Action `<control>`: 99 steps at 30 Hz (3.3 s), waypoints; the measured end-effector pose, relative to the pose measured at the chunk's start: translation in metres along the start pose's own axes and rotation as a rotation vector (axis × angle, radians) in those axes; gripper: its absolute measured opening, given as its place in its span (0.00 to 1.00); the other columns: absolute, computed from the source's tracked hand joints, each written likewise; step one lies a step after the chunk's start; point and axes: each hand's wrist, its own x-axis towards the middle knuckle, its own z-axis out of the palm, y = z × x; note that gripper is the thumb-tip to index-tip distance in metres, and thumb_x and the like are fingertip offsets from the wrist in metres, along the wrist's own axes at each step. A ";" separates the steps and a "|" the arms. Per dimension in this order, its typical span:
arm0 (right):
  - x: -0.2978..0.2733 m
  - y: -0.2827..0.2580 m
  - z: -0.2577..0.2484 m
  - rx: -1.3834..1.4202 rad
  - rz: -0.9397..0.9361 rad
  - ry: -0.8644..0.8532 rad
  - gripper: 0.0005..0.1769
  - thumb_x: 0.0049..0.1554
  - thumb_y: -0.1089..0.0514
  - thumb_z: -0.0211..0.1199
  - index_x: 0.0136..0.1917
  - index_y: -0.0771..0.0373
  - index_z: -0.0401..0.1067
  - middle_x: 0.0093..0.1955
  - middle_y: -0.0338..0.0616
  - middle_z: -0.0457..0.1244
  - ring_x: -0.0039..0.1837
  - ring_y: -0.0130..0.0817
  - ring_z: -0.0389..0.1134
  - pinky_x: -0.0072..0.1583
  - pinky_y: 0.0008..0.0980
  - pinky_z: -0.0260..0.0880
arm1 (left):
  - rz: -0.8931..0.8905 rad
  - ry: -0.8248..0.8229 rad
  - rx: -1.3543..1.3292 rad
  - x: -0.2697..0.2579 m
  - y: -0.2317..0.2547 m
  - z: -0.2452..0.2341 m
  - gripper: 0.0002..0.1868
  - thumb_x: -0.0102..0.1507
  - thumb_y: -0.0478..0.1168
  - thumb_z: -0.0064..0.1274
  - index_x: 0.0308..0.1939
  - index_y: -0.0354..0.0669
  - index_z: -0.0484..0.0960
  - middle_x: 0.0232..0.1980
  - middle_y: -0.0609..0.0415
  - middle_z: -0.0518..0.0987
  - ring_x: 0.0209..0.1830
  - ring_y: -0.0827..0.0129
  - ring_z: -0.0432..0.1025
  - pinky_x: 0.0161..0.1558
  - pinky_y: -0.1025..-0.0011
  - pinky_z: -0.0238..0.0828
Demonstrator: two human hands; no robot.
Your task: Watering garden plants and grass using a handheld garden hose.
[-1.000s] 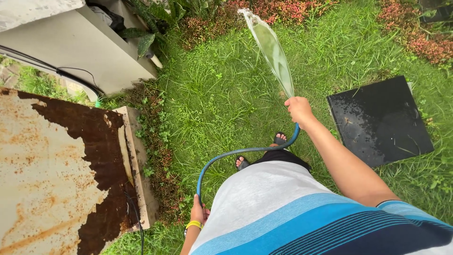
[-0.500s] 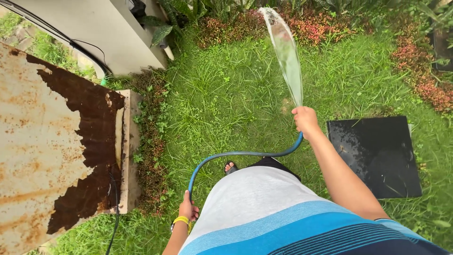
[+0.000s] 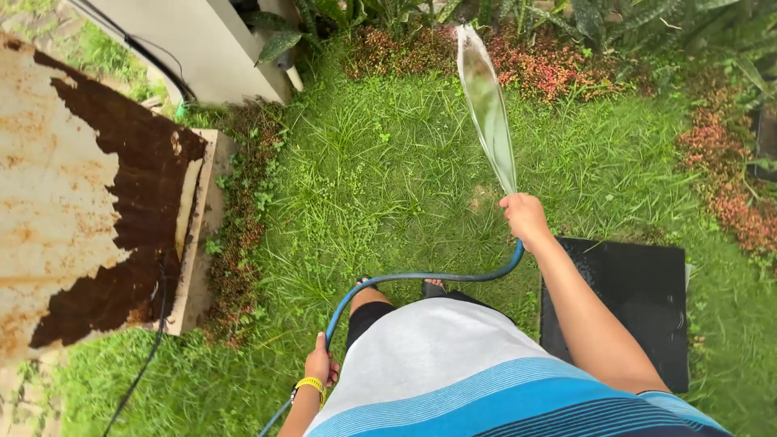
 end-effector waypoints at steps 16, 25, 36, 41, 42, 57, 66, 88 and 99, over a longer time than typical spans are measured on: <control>-0.019 -0.008 -0.009 -0.185 -0.102 -0.125 0.16 0.68 0.56 0.43 0.56 0.64 0.71 0.41 0.39 0.60 0.33 0.25 0.52 0.34 0.25 0.52 | -0.028 -0.017 0.033 -0.061 -0.037 0.044 0.37 0.70 0.70 0.23 0.32 0.41 0.70 0.20 0.46 0.74 0.11 0.61 0.62 0.15 0.67 0.51; -0.016 -0.013 -0.010 -0.211 -0.174 -0.108 0.20 0.66 0.56 0.39 0.53 0.63 0.73 0.40 0.40 0.59 0.31 0.28 0.52 0.33 0.32 0.49 | -0.016 -0.040 0.058 -0.061 -0.031 0.046 0.36 0.70 0.70 0.23 0.32 0.44 0.69 0.22 0.49 0.74 0.13 0.63 0.62 0.17 0.68 0.54; 0.002 0.003 -0.011 -0.250 -0.084 -0.150 0.19 0.66 0.53 0.42 0.55 0.62 0.72 0.41 0.40 0.61 0.33 0.27 0.53 0.35 0.30 0.52 | 0.013 -0.020 0.071 -0.051 -0.023 0.042 0.36 0.70 0.70 0.24 0.29 0.44 0.70 0.20 0.51 0.74 0.12 0.64 0.62 0.15 0.69 0.52; 0.006 0.017 -0.022 -0.161 0.000 -0.124 0.17 0.66 0.55 0.43 0.55 0.63 0.71 0.41 0.39 0.59 0.32 0.26 0.51 0.33 0.28 0.51 | 0.002 -0.040 0.126 -0.046 -0.022 0.046 0.39 0.69 0.71 0.23 0.35 0.41 0.74 0.20 0.52 0.73 0.12 0.65 0.62 0.15 0.70 0.52; 0.010 0.021 -0.025 -0.136 0.021 -0.105 0.18 0.65 0.54 0.43 0.55 0.62 0.72 0.43 0.41 0.60 0.32 0.28 0.52 0.34 0.30 0.51 | 0.000 -0.044 0.142 -0.045 -0.022 0.047 0.42 0.68 0.72 0.22 0.44 0.37 0.78 0.20 0.52 0.73 0.12 0.64 0.62 0.15 0.69 0.53; -0.006 0.033 -0.045 0.104 0.096 -0.011 0.14 0.68 0.57 0.42 0.54 0.62 0.69 0.33 0.33 0.54 0.31 0.23 0.47 0.32 0.25 0.47 | 0.008 0.007 0.130 -0.022 -0.026 0.046 0.39 0.67 0.73 0.25 0.35 0.41 0.73 0.19 0.50 0.74 0.13 0.61 0.64 0.14 0.66 0.57; 0.000 0.036 -0.038 0.097 0.077 0.016 0.18 0.69 0.53 0.40 0.52 0.61 0.70 0.37 0.36 0.55 0.31 0.25 0.50 0.33 0.28 0.50 | 0.036 0.031 0.187 -0.014 -0.036 0.046 0.42 0.67 0.74 0.22 0.37 0.42 0.77 0.21 0.51 0.76 0.15 0.62 0.65 0.18 0.65 0.60; -0.011 0.026 -0.038 0.042 0.013 -0.034 0.17 0.69 0.55 0.40 0.53 0.62 0.70 0.35 0.34 0.55 0.32 0.24 0.50 0.33 0.27 0.49 | 0.065 0.031 0.175 -0.002 -0.049 0.047 0.39 0.67 0.74 0.23 0.29 0.46 0.72 0.22 0.53 0.74 0.21 0.61 0.68 0.33 0.61 0.65; -0.004 0.027 -0.040 0.004 0.001 0.020 0.17 0.68 0.55 0.41 0.53 0.62 0.71 0.42 0.40 0.60 0.34 0.27 0.54 0.33 0.28 0.53 | 0.029 0.036 0.168 -0.006 -0.047 0.046 0.40 0.67 0.74 0.23 0.34 0.44 0.75 0.24 0.50 0.77 0.23 0.59 0.70 0.34 0.60 0.67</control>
